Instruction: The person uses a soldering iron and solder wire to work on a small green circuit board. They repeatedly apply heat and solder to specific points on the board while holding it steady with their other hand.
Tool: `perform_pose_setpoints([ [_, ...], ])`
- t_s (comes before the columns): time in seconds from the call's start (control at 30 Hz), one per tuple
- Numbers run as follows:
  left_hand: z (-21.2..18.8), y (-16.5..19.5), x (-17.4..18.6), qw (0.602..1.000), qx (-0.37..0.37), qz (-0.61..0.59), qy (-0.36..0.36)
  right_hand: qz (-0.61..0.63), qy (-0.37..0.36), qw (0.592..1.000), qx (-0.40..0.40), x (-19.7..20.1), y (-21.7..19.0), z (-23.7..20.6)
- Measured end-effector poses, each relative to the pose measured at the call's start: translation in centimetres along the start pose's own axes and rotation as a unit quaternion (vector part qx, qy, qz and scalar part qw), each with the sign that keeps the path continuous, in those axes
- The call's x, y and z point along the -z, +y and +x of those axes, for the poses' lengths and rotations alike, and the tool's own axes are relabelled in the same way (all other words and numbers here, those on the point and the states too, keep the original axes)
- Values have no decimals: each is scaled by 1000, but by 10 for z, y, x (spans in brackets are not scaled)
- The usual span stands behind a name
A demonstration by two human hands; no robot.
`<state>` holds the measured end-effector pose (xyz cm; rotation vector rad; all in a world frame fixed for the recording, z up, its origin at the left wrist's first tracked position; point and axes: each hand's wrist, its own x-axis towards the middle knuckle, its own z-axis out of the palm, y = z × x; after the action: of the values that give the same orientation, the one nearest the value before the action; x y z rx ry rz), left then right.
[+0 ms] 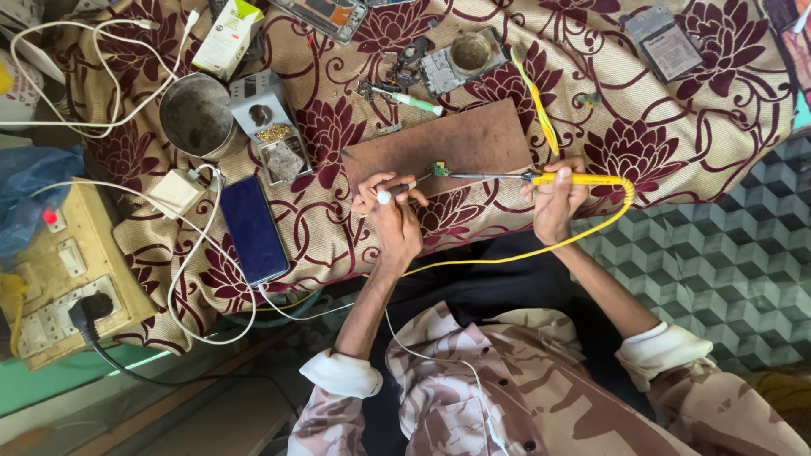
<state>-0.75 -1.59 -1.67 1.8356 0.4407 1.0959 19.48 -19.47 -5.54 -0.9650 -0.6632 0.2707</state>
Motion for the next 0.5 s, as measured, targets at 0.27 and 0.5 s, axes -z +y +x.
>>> perform_pose_setpoints([
  [0.27, 4, 4, 3, 988, -78, 134, -1, -17, 2, 1000, -8, -1, -1, 2],
  [0.5, 1, 0, -1, 997, -66, 48, 2, -5, 2, 1000, -3, -6, -5, 3],
])
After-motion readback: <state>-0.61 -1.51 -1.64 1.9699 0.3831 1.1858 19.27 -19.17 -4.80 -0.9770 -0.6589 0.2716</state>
